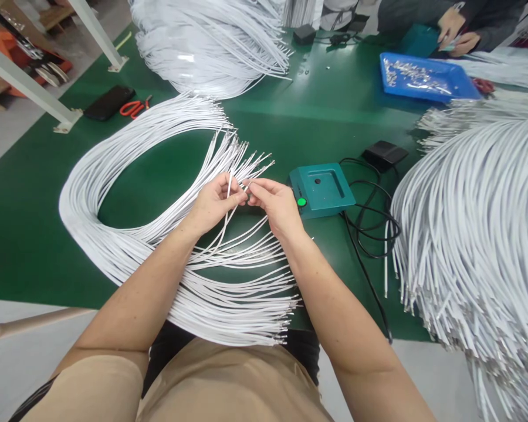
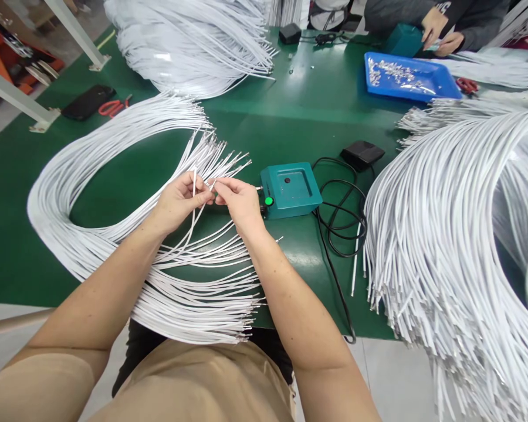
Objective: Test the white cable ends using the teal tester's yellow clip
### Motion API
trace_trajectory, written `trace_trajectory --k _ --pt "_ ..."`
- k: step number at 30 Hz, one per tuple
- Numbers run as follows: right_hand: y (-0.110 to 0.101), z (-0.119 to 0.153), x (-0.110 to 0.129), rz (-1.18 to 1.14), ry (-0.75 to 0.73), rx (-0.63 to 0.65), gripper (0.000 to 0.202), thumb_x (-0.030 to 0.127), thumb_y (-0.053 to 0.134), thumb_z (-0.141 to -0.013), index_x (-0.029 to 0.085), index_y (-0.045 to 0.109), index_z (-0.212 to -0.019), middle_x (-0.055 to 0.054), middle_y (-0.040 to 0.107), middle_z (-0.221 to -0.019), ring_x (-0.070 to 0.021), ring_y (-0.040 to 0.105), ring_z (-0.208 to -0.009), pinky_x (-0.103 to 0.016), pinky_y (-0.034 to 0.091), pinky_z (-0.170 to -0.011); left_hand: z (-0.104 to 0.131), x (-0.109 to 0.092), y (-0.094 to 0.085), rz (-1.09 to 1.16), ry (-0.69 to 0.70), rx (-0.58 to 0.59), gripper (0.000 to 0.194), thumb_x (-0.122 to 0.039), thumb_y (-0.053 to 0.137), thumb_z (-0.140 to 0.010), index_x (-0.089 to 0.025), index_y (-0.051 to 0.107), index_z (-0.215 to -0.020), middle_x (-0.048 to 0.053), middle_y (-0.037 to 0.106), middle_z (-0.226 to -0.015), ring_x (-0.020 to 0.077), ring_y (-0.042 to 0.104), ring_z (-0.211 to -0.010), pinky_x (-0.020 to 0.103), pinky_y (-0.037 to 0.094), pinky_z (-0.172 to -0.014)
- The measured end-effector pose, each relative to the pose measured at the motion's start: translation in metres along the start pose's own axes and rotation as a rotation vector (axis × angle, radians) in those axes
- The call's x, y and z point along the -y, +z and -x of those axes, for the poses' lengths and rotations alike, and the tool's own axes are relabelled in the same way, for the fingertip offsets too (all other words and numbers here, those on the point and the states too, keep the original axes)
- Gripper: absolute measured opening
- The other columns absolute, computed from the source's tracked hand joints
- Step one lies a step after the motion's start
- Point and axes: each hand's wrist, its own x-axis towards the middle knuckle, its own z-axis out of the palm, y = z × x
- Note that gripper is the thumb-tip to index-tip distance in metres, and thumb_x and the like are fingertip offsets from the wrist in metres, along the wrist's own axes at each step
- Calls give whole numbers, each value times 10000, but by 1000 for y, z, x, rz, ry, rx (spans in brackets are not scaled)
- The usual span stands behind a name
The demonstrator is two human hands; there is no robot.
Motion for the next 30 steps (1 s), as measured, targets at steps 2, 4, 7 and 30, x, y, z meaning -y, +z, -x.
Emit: trace_trajectory --k 2,4,7,30 --pt "1 1 2 16 4 -23 148 282 693 -650 162 706 -734 31 611 -606 -66 499 -536 -224 454 -579 0 -1 0 -12 0 0 299 -307 726 -720 -191 455 -773 -31 600 -711 103 593 -656 235 479 -645" --pt "1 1 3 45 -11 -51 136 278 684 -652 156 695 -711 28 613 -597 -70 508 -538 -220 451 -572 1 -3 0 -14 10 1 298 -314 720 -728 -191 451 -766 -28 598 -720 103 590 -661 240 478 -657" --pt "1 1 2 104 -64 -70 98 250 659 -655 152 661 -661 25 612 -588 -75 525 -543 -215 448 -562 2 -5 1 -26 44 19 247 -310 701 -752 -192 495 -819 -28 585 -731 107 587 -679 245 474 -677" --pt "-3 -2 5 22 153 64 409 587 645 -718 180 654 -754 -2 620 -664 -88 551 -547 -217 453 -569 4 -8 -1 -42 7 131 549 -287 701 -763 -285 553 -1292 -29 548 -695 121 513 -658 259 460 -704"
